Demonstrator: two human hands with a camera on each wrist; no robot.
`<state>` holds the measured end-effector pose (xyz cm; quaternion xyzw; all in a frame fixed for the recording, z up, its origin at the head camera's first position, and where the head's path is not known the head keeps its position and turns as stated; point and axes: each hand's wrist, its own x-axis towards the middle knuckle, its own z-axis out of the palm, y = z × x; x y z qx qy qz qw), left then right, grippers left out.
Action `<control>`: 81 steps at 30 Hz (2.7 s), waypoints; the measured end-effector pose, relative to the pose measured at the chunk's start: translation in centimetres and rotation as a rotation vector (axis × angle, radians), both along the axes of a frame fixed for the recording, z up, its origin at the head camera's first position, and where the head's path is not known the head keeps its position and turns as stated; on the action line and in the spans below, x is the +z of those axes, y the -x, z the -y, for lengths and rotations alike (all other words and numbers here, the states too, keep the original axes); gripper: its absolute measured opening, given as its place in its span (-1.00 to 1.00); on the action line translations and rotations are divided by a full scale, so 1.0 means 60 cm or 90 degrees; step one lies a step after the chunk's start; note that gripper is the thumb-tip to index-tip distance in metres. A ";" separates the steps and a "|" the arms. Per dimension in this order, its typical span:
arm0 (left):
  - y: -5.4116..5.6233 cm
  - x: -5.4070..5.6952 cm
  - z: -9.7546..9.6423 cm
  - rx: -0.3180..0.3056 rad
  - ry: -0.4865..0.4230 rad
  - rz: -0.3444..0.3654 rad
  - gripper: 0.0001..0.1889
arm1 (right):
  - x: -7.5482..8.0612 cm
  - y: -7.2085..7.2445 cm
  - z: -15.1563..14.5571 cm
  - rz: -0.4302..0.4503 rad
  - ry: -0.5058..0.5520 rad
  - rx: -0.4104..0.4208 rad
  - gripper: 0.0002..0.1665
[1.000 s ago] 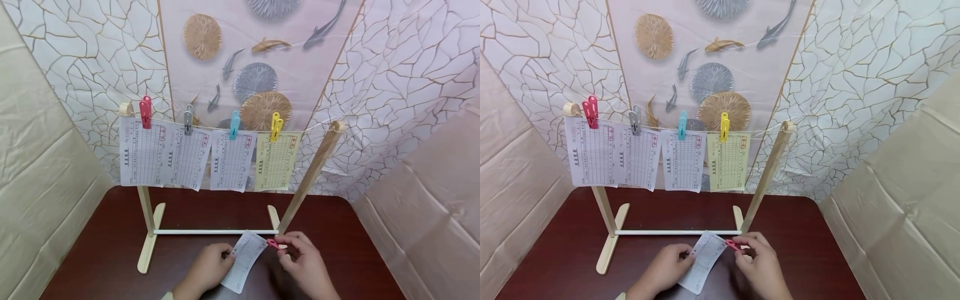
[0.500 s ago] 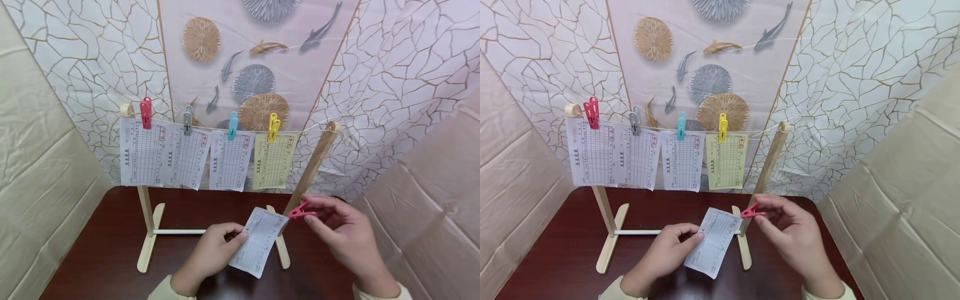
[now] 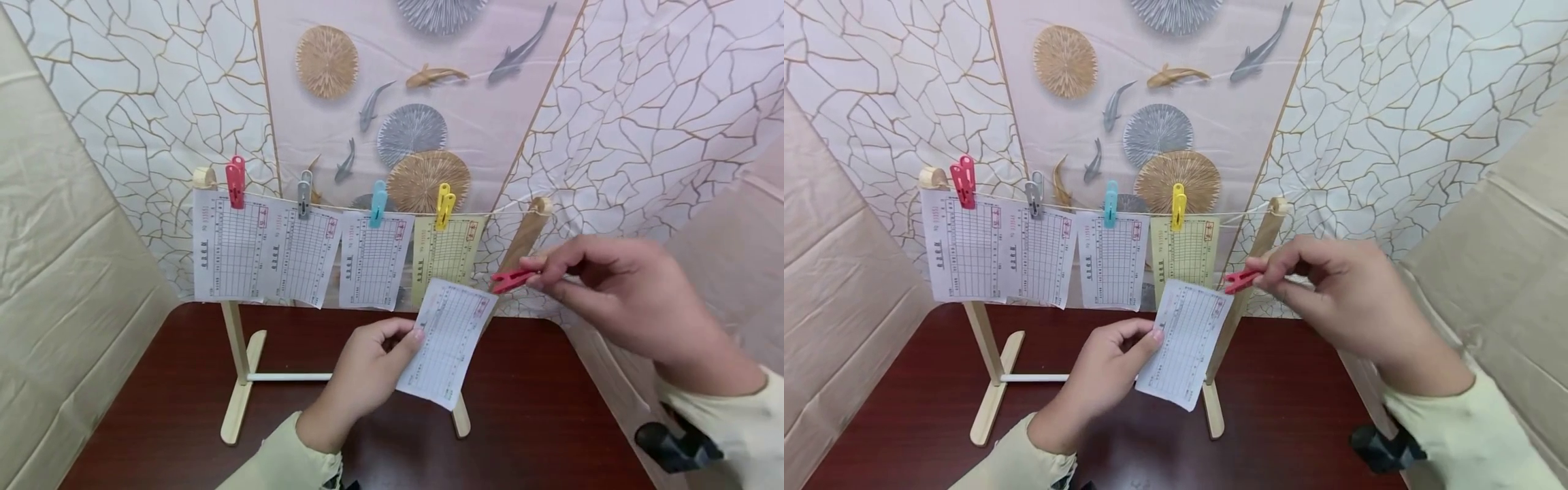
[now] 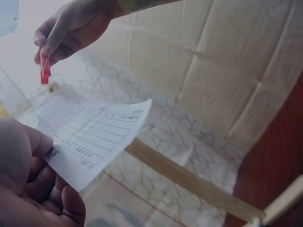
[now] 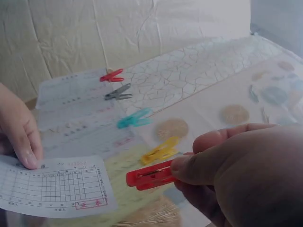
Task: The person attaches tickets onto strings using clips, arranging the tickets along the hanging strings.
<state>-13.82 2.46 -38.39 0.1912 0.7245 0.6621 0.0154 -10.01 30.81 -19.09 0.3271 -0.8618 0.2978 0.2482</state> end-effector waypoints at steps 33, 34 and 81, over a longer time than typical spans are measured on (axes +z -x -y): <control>0.036 0.124 -0.126 0.051 -0.106 0.028 -0.69 | 0.170 0.103 0.014 0.062 -0.217 -0.168 -0.85; 0.036 0.124 -0.127 0.052 -0.108 0.025 -0.69 | 0.169 0.104 0.014 0.063 -0.218 -0.166 -0.85; 0.043 0.107 -0.128 0.021 -0.110 0.037 -0.69 | 0.143 0.118 0.013 0.149 -0.223 -0.142 -0.85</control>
